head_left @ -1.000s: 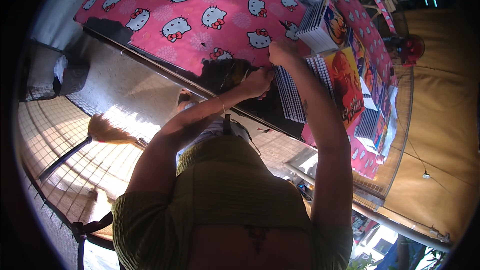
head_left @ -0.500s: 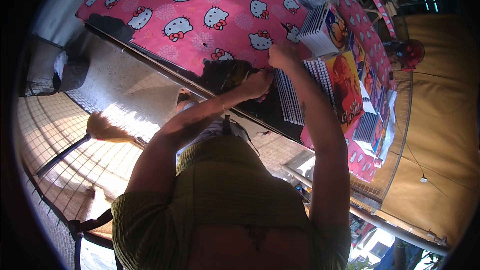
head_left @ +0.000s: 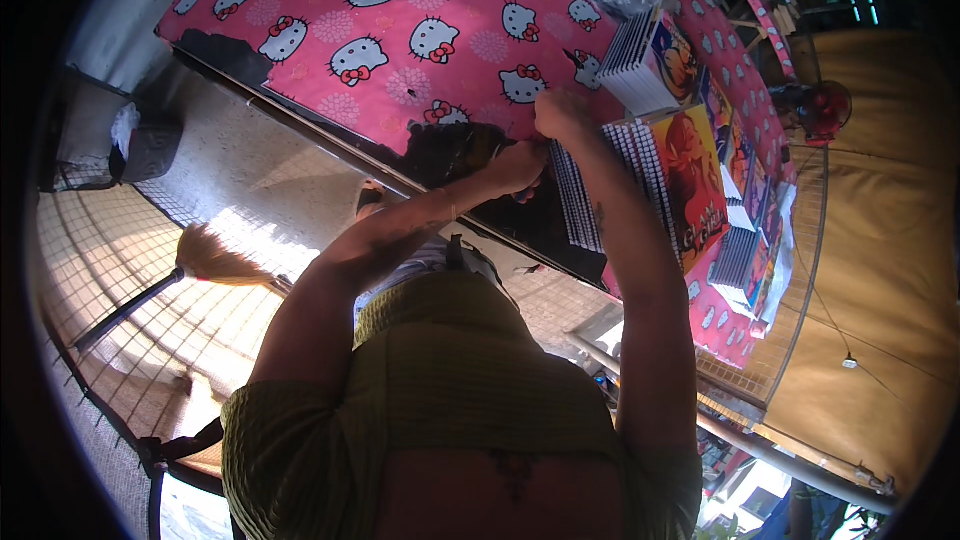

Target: The person organizes stacks of notebooks on a table, including picking up a stack, placing a notebook on top, and using a cutting tool by hand to trim or separate elements along the spiral binding.

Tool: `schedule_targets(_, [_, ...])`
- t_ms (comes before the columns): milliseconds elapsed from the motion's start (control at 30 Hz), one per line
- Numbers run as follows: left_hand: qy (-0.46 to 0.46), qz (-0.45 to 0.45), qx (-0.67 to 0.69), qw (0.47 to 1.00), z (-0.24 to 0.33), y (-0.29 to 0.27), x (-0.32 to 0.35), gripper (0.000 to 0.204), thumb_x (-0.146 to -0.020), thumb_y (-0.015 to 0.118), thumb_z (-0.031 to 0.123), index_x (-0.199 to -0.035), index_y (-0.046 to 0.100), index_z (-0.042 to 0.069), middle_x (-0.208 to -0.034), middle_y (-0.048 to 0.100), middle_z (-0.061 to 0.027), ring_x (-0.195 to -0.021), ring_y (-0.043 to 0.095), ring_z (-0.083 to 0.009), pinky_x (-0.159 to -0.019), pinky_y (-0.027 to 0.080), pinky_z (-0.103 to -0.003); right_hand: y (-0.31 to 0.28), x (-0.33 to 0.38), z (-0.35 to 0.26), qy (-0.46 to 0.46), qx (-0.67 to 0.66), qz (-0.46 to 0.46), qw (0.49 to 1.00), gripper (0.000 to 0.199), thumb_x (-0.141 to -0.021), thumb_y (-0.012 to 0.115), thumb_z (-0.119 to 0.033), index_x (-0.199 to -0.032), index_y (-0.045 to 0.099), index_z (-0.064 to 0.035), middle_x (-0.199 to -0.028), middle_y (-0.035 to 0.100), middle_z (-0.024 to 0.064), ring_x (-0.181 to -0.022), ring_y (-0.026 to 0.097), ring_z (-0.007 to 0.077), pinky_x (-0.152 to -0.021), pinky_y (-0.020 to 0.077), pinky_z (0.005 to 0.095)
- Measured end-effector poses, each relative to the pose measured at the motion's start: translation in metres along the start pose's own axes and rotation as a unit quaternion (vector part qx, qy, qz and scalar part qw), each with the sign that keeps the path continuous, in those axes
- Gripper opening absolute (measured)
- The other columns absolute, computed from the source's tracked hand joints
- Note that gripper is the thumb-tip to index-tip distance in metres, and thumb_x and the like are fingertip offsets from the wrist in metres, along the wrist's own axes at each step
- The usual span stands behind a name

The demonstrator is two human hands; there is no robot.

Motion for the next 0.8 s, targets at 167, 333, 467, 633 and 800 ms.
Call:
schedule_targets(167, [-0.036, -0.035, 0.061, 0.997, 0.004, -0.003, 0.014, 0.041, -0.095, 0.037, 0.033, -0.108, 0.057, 0.0, -0.075, 0.059, -0.0167, -0.057, 0.066, -0.0272, -0.046, 0.057, -0.038, 0.005, 0.001, 0.002, -0.001, -0.024, 0.006, 1.0, 0.023, -0.083, 0.06, -0.016, -0.101, 0.07, -0.0059, -0.103, 0.068, 0.0172, -0.101, 0.065, 0.0334, -0.086, 0.0518, 0.0438])
schedule_targets(333, [-0.059, -0.074, 0.095, 0.991, 0.003, -0.003, 0.001, 0.042, -0.095, 0.039, 0.033, -0.118, 0.052, 0.001, -0.088, 0.061, -0.0216, -0.063, 0.068, -0.0293, -0.049, 0.059, -0.04, 0.014, -0.002, -0.001, -0.015, -0.032, 0.036, 0.999, 0.02, -0.082, 0.061, -0.014, -0.097, 0.069, -0.0043, -0.101, 0.068, 0.0185, -0.099, 0.065, 0.0341, -0.085, 0.0521, 0.0446])
schedule_targets(467, [-0.062, -0.062, 0.079, 0.993, 0.009, -0.006, -0.005, 0.04, -0.095, 0.038, 0.032, -0.111, 0.055, 0.0, -0.082, 0.06, -0.0188, -0.06, 0.067, -0.0284, -0.046, 0.057, -0.04, 0.012, -0.007, 0.003, -0.008, -0.039, 0.044, 0.998, 0.018, -0.082, 0.061, -0.012, -0.096, 0.069, -0.0048, -0.101, 0.068, 0.0186, -0.098, 0.066, 0.0342, -0.084, 0.0526, 0.0444])
schedule_targets(633, [-0.027, -0.037, 0.048, 0.998, 0.008, -0.004, -0.013, 0.04, -0.097, 0.035, 0.032, -0.109, 0.054, -0.001, -0.069, 0.056, -0.0125, -0.051, 0.062, -0.0242, -0.042, 0.055, -0.038, 0.001, -0.011, 0.001, -0.009, -0.023, 0.039, 0.999, 0.019, -0.081, 0.061, -0.011, -0.098, 0.069, -0.0057, -0.097, 0.069, 0.0187, -0.095, 0.067, 0.0342, -0.081, 0.0532, 0.0449])
schedule_targets(800, [-0.068, -0.059, 0.021, 0.996, 0.017, -0.012, 0.009, 0.04, -0.099, 0.035, 0.035, -0.112, 0.05, 0.0, -0.069, 0.055, -0.009, -0.053, 0.06, -0.0197, -0.045, 0.053, -0.035, -0.013, -0.014, -0.016, 0.053, -0.098, 0.159, 0.981, 0.023, -0.081, 0.064, -0.009, -0.103, 0.064, -0.0043, -0.087, 0.07, 0.0164, -0.088, 0.069, 0.0292, -0.072, 0.0559, 0.0409])
Point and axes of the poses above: each hand's wrist, its own x-axis away from the middle knuckle, its own y-axis out of the palm, z = x × y, the point moved 3 cm from there along -x, towards the middle knuckle
